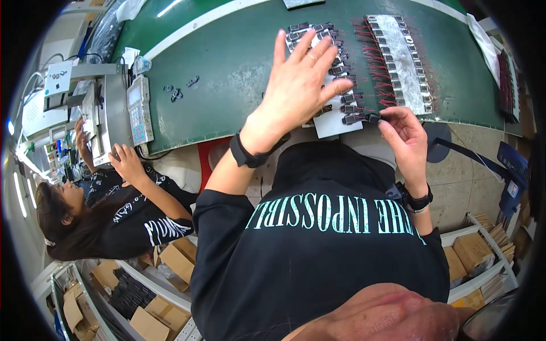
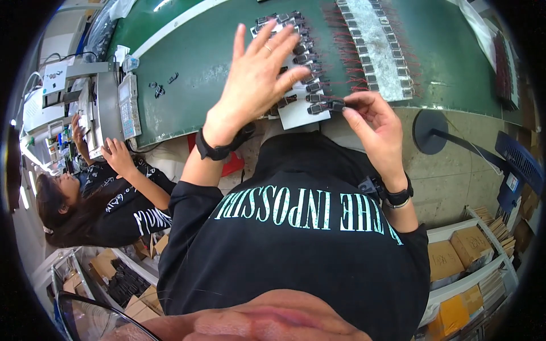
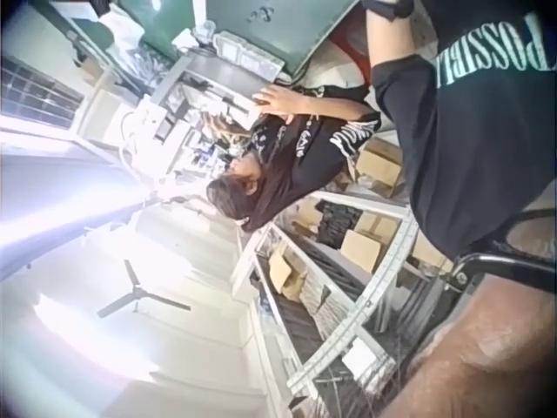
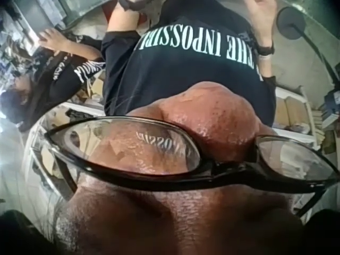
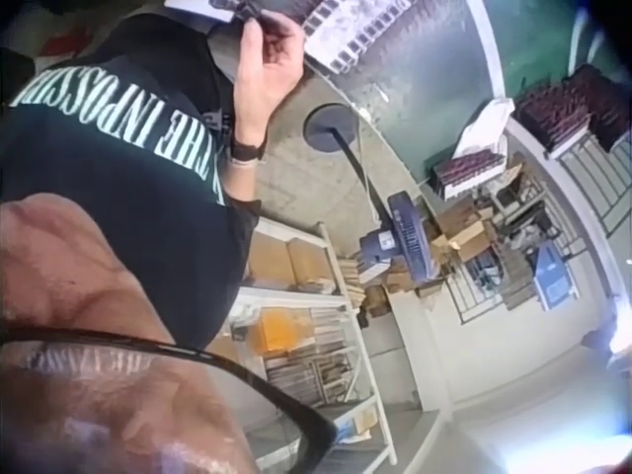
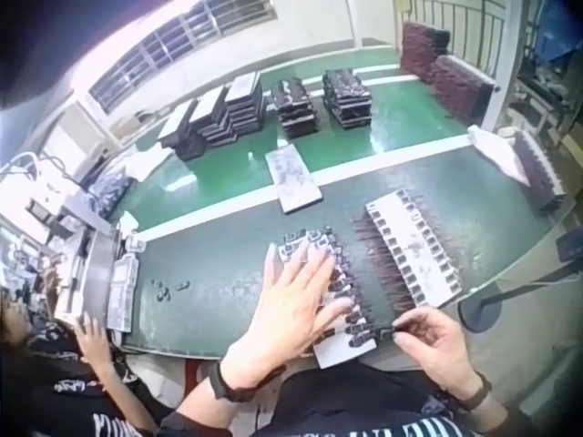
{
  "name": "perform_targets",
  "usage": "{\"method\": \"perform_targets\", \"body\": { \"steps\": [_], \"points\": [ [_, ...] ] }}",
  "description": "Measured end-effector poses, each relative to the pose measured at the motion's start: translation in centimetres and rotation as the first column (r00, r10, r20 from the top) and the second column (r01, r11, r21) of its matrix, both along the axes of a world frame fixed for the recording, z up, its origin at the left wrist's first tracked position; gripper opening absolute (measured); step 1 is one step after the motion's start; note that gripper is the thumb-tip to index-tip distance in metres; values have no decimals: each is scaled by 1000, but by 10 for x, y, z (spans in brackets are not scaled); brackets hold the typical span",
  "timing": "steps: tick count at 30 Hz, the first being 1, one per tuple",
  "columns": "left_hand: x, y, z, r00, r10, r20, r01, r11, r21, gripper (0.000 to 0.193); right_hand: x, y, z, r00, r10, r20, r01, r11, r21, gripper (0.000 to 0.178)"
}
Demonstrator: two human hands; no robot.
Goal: The person picks up a speaker by hand, presses it into a plastic housing, and places the assembled unit onto a white tray on a green workbench.
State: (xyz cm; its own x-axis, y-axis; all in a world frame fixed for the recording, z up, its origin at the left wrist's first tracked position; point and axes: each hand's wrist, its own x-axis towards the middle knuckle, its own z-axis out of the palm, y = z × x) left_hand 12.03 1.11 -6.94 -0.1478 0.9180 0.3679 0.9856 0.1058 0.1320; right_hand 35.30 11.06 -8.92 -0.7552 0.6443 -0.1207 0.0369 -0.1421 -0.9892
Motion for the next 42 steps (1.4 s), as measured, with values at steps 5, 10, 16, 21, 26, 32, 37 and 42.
{"method": "perform_targets", "body": {
  "steps": [5,10,16,21,26,32,37,42],
  "points": [
    [6,-35,27,935,-80,347,62,996,61,36,-9,-7,13,995,93,43,-96,993,73,20],
    [41,-62,7,907,-237,349,163,960,229,31,-28,-16,13,970,245,10,-244,969,-44,19],
    [47,-84,-20,921,-127,368,6,950,312,30,-38,-30,18,943,308,126,-322,941,105,23],
    [51,-87,-29,906,31,421,-127,971,203,27,-34,-25,33,959,94,267,-222,833,506,23],
    [49,-84,-32,896,56,440,-162,965,207,26,-30,-17,30,960,16,279,-177,809,561,19],
    [44,-84,-34,898,20,440,-134,964,229,25,-43,-17,20,968,181,171,-239,478,845,21],
    [48,-90,-28,901,31,432,-170,942,289,27,-56,-25,19,949,231,216,-281,297,913,24],
    [26,-101,-20,925,37,378,-209,881,425,25,-51,-34,20,951,195,241,-288,270,919,25]
  ]
}}
